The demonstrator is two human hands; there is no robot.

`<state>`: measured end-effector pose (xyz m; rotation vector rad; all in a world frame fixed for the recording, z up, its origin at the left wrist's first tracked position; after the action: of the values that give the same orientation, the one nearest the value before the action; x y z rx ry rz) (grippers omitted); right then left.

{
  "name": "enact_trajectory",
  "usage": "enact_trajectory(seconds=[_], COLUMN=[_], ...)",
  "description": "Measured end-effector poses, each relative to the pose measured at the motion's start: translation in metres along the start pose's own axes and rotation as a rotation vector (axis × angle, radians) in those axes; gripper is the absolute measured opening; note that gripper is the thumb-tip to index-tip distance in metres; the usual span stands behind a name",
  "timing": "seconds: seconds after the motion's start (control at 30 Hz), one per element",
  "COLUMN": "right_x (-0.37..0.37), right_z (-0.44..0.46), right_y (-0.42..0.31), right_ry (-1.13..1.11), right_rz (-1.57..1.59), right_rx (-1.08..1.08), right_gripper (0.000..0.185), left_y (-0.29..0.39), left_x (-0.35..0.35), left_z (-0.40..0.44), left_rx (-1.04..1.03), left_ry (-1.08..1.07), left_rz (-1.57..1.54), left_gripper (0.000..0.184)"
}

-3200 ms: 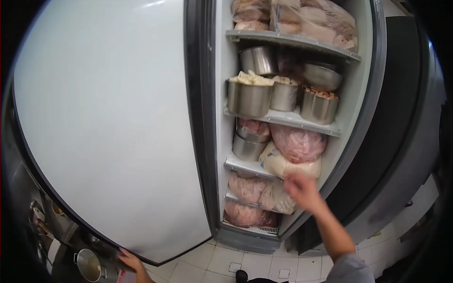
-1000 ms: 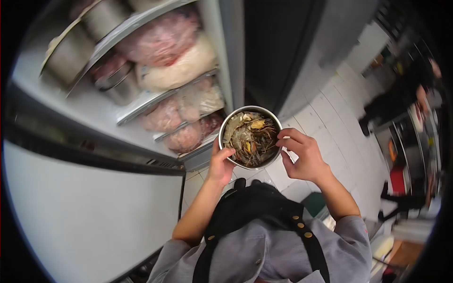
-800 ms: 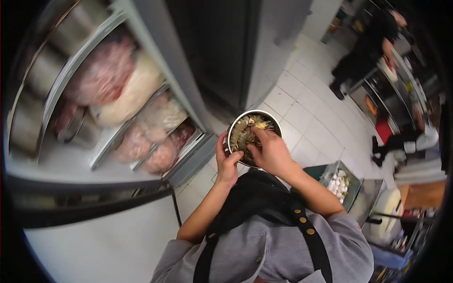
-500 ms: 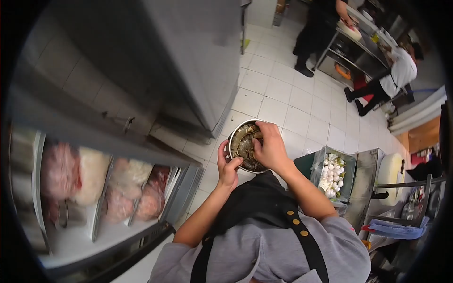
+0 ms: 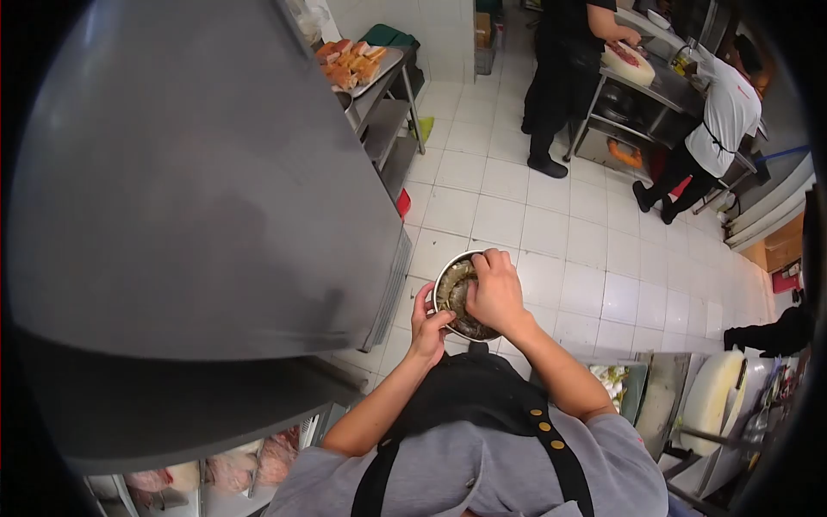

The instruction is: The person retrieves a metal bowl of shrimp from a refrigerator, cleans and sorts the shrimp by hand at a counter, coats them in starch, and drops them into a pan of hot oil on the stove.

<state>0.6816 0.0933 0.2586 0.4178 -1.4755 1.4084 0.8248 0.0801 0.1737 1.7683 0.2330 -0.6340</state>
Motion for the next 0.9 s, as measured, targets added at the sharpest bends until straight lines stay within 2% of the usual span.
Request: enact_trajectory(seconds=[0.2, 0.3, 0.33, 0.4, 0.5, 0.6, 0.8, 0.9], right_x=[-0.017, -0.030, -0.038, -0.058, -0.078, -0.103, -0.142, -0.171], right_z=[0.126, 0.197, 0.221, 0.270, 0.341, 0.407, 0.505, 0.540], right_y=[0.019, 0.018, 0.018, 0.021, 0.014, 0.004, -0.037, -0.052], right_ry=[-0.050, -0.117, -0.141, -0.177, -0.297, -0.481, -0.685, -0.918], right_rz=[0.012, 0.009, -0.010, 0.019, 0.049, 0.207, 0.206, 0.243], right_rx=[0.221, 0.243, 0.247, 0.259, 0.278, 0.220, 0.311, 0.357], right_gripper=[0.027, 0.025, 0.033, 0.034, 0.033, 0.034, 0.029, 0.029], left_y=[0.006, 0.005, 0.008, 0.013, 0.028, 0.043, 0.067, 0.063], left_x=[-0.024, -0.021, -0.023, -0.023, -0.026, -0.026, -0.021, -0.012], left_z=[0.117, 0.189, 0.212, 0.260, 0.320, 0.374, 0.435, 0.456], left_rx=[0.006, -0.037, -0.054, -0.069, -0.074, -0.094, -0.251, -0.343], left_ry=[0.043, 0.046, 0.042, 0.049, 0.069, 0.109, 0.403, 0.579], left_rz=[-0.080, -0.115, -0.124, -0.141, -0.092, -0.106, -0.139, -0.145], left_gripper=[0.072, 0.070, 0.071, 0.072, 0.072, 0.072, 0.074, 0.079])
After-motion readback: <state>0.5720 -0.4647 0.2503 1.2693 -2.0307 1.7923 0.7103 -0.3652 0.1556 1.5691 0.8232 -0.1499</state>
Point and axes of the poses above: each hand's wrist, its own z-axis towards the middle knuckle, its own x-axis out of the back of the hand, y = z × x, the point moved 3 cm from there along z, towards the middle knuckle, and after that the axes turned 14 degrees about -x, right-handed, at the moved point
